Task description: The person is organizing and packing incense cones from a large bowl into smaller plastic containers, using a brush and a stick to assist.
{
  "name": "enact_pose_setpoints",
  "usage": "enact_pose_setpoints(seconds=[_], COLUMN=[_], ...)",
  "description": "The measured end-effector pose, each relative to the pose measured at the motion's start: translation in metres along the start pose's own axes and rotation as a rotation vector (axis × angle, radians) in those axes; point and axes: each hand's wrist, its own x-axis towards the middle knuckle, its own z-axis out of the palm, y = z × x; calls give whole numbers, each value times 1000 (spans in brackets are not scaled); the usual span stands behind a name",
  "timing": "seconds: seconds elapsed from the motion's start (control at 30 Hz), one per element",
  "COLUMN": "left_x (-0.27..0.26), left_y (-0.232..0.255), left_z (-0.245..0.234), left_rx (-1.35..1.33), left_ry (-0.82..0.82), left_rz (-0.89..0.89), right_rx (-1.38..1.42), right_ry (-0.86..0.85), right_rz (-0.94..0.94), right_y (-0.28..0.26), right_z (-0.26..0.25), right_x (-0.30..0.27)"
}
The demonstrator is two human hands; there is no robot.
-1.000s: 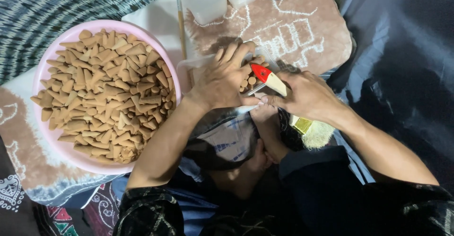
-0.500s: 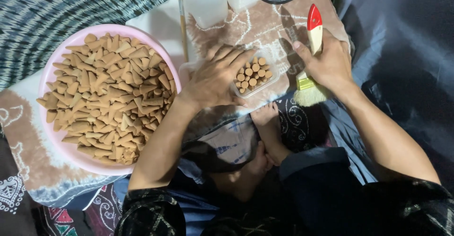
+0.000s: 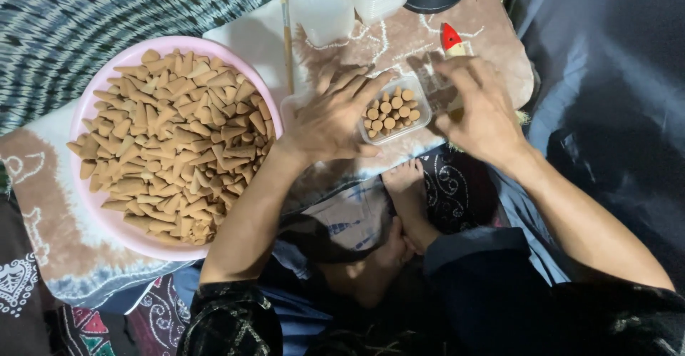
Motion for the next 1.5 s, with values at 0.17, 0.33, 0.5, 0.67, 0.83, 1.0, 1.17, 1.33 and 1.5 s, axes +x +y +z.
enact_pose_setpoints(seconds=[0.17, 0.33, 0.5, 0.67, 0.83, 1.0, 1.17, 1.33, 1.5], left_x=[-2, -4, 1, 4, 6, 1, -47, -137, -239], left_y=[20, 22, 19, 28, 26, 35, 56, 72, 104], left_z=[-25, -27, -27, -38, -29, -38, -69, -88, -98], left_rx=[-45, -62, -171, -185, -126, -366, -366, -294, -334], left_ry=[-35, -55, -93, -121, -140, -90, 107, 323, 625], left_rz=[-47, -58, -78, -67, -76, 15, 122, 71, -431], right_rx=[159, 242, 255, 278, 308, 379, 272, 338, 590], right_ry=[-133, -120, -91, -71, -21, 57, 16, -121, -341], right_rz=[46, 14, 22, 18, -42, -168, -267, -338, -410], right_y=[-4, -1, 2, -12, -8, -26, -65, -128, -211], right_z=[12, 21, 32, 24, 24, -3, -31, -22, 17], right_x=[-7, -8, -13, -11, -8, -10, -10, 2, 27])
